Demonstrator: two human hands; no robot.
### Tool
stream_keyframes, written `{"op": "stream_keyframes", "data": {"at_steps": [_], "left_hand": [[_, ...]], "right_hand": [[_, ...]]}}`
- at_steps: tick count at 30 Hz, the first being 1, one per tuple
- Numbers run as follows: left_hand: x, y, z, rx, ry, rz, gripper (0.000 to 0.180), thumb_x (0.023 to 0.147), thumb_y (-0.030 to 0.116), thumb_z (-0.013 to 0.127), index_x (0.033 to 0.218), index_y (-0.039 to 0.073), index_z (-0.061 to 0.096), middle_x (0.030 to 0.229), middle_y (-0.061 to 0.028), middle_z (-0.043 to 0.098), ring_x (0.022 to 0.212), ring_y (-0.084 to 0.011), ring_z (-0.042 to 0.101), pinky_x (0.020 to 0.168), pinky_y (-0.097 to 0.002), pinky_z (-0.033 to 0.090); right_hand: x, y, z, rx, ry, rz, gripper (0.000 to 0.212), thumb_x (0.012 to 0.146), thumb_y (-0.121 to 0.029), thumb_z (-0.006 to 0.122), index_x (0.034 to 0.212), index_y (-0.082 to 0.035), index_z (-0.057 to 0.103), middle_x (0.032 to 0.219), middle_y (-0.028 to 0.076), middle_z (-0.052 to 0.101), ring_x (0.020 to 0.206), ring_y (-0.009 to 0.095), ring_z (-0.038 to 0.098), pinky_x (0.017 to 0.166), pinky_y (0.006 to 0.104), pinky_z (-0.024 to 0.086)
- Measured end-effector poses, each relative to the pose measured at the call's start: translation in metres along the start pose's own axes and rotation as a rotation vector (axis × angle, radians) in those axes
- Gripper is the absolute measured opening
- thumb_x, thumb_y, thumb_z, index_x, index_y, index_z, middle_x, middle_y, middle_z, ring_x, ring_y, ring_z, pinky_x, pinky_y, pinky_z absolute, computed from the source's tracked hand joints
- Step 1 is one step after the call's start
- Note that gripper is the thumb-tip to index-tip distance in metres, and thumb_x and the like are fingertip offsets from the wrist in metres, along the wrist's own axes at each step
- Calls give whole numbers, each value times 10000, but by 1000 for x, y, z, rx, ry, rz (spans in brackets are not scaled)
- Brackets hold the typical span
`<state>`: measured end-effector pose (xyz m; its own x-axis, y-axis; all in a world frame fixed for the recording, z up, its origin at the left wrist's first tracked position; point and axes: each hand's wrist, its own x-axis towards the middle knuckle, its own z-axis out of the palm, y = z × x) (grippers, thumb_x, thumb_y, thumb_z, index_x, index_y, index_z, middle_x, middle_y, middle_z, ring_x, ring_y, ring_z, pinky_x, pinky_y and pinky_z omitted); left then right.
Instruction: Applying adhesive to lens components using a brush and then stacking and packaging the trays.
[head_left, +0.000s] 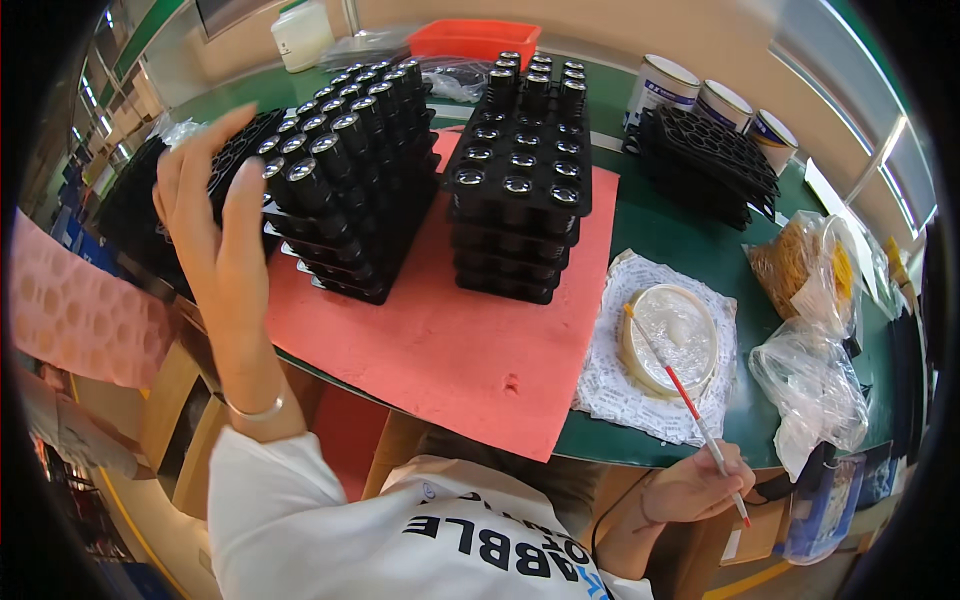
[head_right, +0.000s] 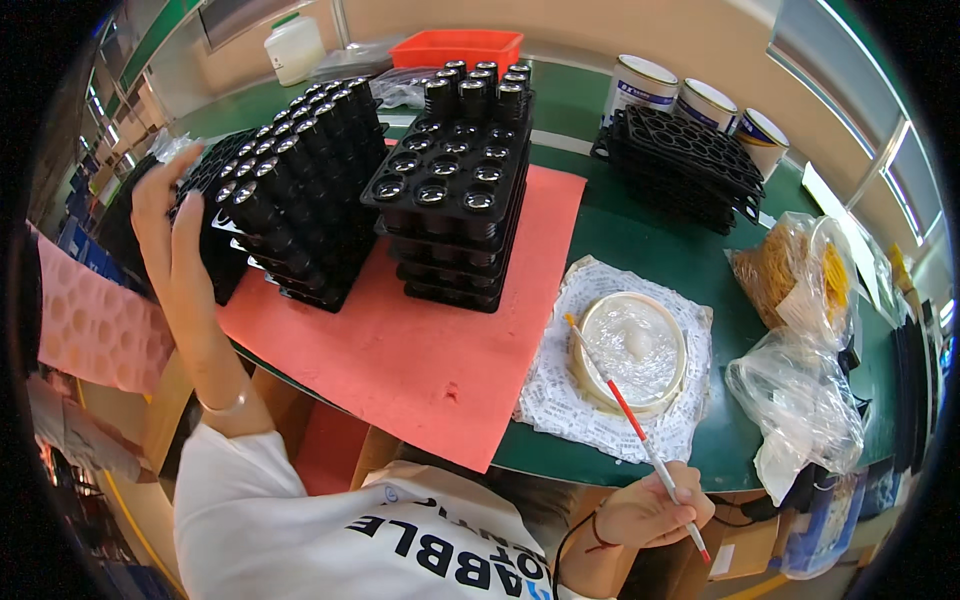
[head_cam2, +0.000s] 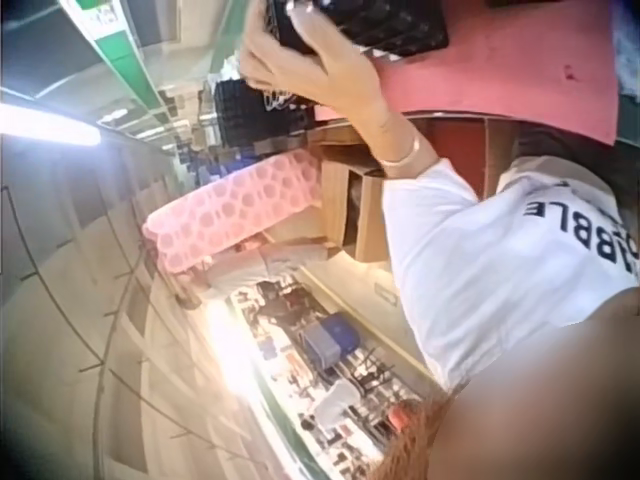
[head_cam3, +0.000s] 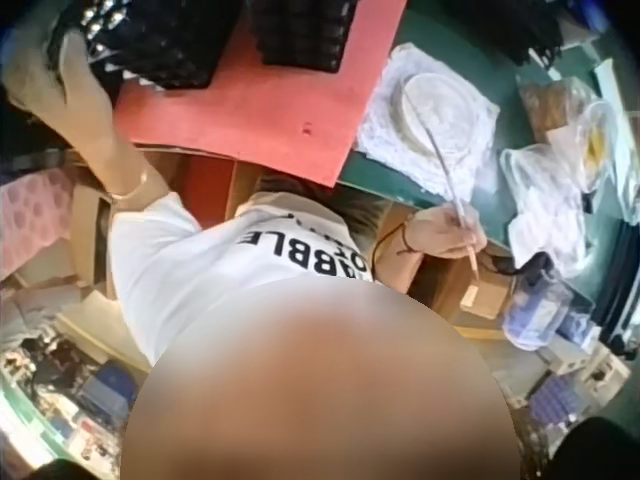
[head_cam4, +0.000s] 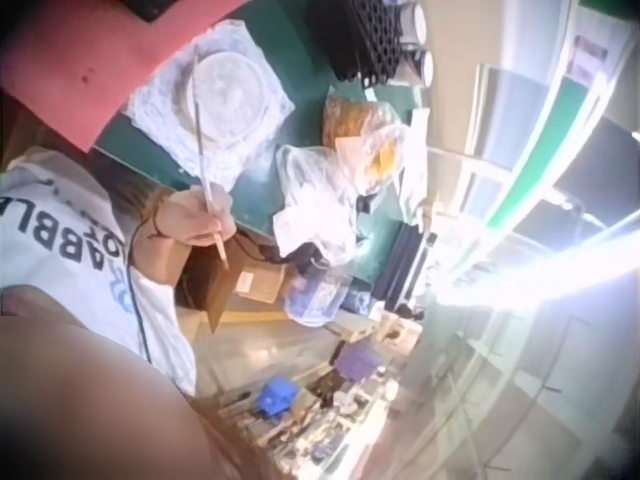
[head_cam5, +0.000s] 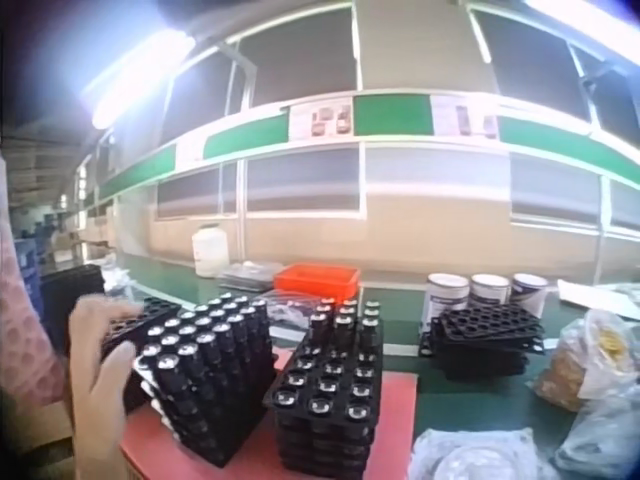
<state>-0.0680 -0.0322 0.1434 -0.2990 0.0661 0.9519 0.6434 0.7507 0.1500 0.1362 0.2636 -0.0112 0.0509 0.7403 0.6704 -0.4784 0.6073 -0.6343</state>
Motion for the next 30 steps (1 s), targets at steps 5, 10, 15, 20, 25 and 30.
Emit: {"op": "stream_keyframes", "data": {"at_steps": [5, 10, 15, 20, 25, 30], "left_hand": [[55, 44, 44, -18, -356, 348, 342, 709, 256, 609, 953, 16, 602, 917, -163, 598, 896, -314, 532, 821, -382, 400], [100, 43, 113, 383, -917, 350, 465, 699, 411, 582, 866, -22, 608, 790, -198, 584, 768, -323, 558, 711, -372, 437], [112, 40, 148, 219, -1031, 283, 466, 657, 408, 603, 516, -32, 542, 523, -150, 531, 525, -288, 532, 550, -387, 433], [112, 45, 154, 292, -1061, 264, 373, 640, 354, 618, 569, -10, 573, 602, -138, 569, 548, -256, 538, 549, -371, 435], [96, 68, 110, 186, -609, 424, 325, 634, 299, 614, 733, -3, 551, 656, -159, 560, 622, -302, 555, 593, -389, 425], [29, 117, 26, -443, -923, 452, 192, 608, 134, 668, 744, 50, 562, 699, -85, 547, 613, -255, 549, 565, -316, 442]], "right_hand": [[-2, 9, -4, 13, 30, -15, 319, 943, -293, 340, 720, -65, 349, 609, 20, 322, 566, 100, 313, 530, 228, 248], [0, -2, 1, 65, -2, -6, 299, 940, -290, 349, 758, -57, 394, 585, 39, 370, 546, 108, 351, 535, 238, 284], [-2, 1, -2, 129, -38, 15, 274, 936, -280, 362, 820, -43, 434, 583, 60, 406, 542, 124, 370, 532, 244, 294], [0, 4, -4, 113, -88, -13, 276, 938, -287, 356, 831, -44, 435, 579, 66, 416, 538, 125, 371, 528, 242, 290], [0, 4, -5, 64, -99, -67, 288, 935, -312, 367, 834, -52, 438, 569, 59, 421, 514, 120, 382, 510, 237, 292], [2, 6, 1, 115, -21, -61, 298, 932, -330, 371, 855, -48, 430, 580, 60, 427, 535, 132, 392, 514, 241, 307]]}}
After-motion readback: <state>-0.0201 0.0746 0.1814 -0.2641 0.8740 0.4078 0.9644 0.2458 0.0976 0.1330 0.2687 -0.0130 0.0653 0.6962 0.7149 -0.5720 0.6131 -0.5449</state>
